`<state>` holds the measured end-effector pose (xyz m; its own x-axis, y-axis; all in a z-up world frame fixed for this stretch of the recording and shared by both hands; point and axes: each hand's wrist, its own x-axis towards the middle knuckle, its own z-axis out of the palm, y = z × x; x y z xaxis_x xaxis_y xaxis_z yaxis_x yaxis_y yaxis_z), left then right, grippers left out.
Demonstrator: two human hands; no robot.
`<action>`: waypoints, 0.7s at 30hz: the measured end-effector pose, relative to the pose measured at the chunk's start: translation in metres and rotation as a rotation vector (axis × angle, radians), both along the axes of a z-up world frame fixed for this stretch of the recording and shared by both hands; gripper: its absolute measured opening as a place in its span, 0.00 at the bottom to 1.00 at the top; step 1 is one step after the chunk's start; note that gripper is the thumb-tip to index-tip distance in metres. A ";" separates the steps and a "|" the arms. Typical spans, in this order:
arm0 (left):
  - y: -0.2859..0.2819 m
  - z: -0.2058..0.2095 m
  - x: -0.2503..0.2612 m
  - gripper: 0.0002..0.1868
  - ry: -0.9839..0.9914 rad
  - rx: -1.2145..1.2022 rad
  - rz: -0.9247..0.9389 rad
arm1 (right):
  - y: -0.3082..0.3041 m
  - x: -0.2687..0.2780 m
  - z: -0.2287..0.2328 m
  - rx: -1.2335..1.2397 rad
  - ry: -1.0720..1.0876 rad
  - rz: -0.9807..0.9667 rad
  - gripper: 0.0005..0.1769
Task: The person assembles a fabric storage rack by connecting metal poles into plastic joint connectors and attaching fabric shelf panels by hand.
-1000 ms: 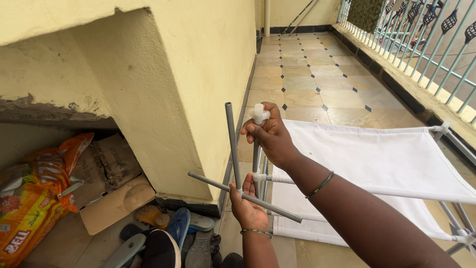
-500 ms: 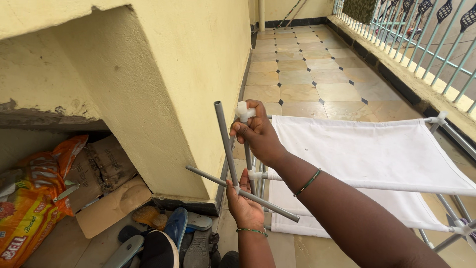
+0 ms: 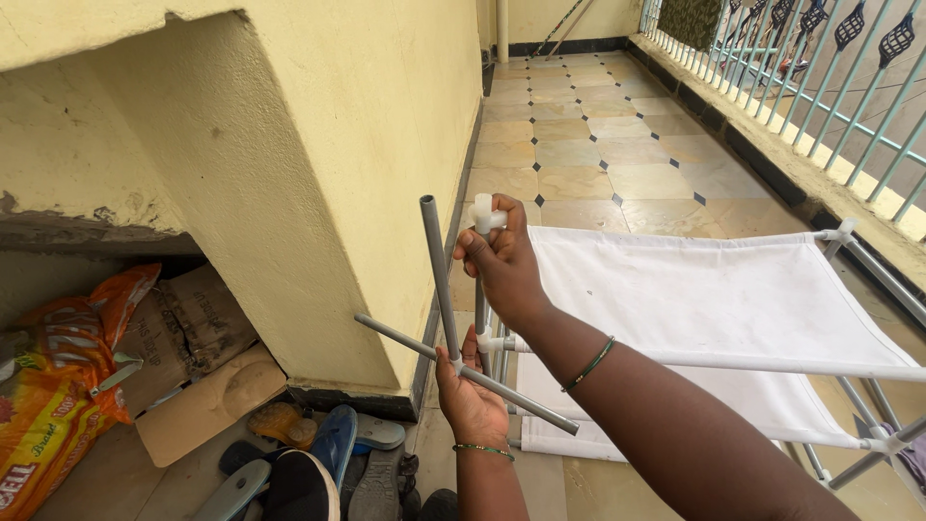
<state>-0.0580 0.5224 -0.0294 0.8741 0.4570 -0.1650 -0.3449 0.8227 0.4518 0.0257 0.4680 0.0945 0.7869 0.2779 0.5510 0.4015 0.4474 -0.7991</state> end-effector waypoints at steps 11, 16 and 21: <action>-0.006 -0.004 0.001 0.29 -0.005 0.049 -0.055 | -0.029 0.014 0.006 -0.047 0.038 0.293 0.23; -0.006 -0.010 0.007 0.31 -0.013 0.053 -0.060 | -0.030 0.018 -0.011 -0.003 -0.005 0.328 0.21; -0.014 -0.008 0.005 0.36 -0.033 0.082 -0.043 | -0.024 0.014 -0.026 0.011 -0.002 0.219 0.23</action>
